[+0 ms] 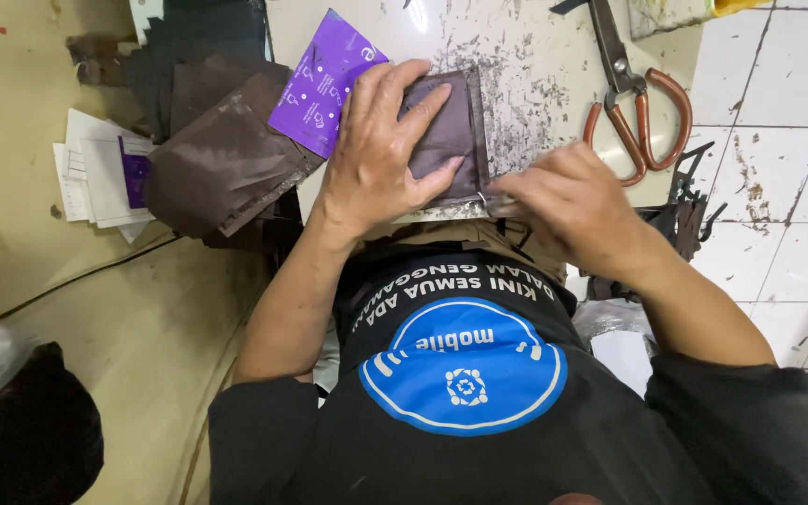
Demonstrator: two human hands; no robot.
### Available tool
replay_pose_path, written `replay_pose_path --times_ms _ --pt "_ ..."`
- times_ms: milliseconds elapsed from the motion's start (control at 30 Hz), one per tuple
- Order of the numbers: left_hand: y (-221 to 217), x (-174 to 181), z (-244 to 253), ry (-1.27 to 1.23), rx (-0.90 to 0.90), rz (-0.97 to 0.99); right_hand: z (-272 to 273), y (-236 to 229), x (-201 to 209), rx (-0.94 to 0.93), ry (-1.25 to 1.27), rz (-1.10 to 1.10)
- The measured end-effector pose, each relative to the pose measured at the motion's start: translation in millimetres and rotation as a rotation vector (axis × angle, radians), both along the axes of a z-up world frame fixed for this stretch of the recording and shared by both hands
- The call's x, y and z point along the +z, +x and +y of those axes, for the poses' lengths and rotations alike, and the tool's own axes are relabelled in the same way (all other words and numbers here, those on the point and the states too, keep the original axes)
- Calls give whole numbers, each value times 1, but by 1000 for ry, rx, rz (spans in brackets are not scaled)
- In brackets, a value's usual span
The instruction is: Assembling leather wallets by applying glue to edges and folding them
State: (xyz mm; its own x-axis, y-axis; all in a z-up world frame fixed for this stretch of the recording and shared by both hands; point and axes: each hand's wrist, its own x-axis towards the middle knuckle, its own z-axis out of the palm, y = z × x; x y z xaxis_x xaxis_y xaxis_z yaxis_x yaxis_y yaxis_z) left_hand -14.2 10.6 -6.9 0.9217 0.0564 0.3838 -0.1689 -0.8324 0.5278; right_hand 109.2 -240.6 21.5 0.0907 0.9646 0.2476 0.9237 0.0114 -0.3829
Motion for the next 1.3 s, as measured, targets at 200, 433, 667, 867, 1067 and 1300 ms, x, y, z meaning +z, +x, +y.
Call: replay_pose_path --times_ms 200,433,667,867,1067,1300 --pt "0 -2 0 6 -13 -8 5 2 -6 -102 167 76" --pt "0 -1 0 -1 -11 -13 6 -15 -1 -77 95 -42" --pt "0 -3 -2 35 5 -20 22 29 -14 -214 177 76" --pt "-1 -4 -3 47 34 31 80 47 -22 -168 301 -138" --pt "0 2 -2 6 14 -9 87 51 -22 -200 300 -229" --pt "0 -1 -2 12 18 1 74 60 -26 -124 198 -154"
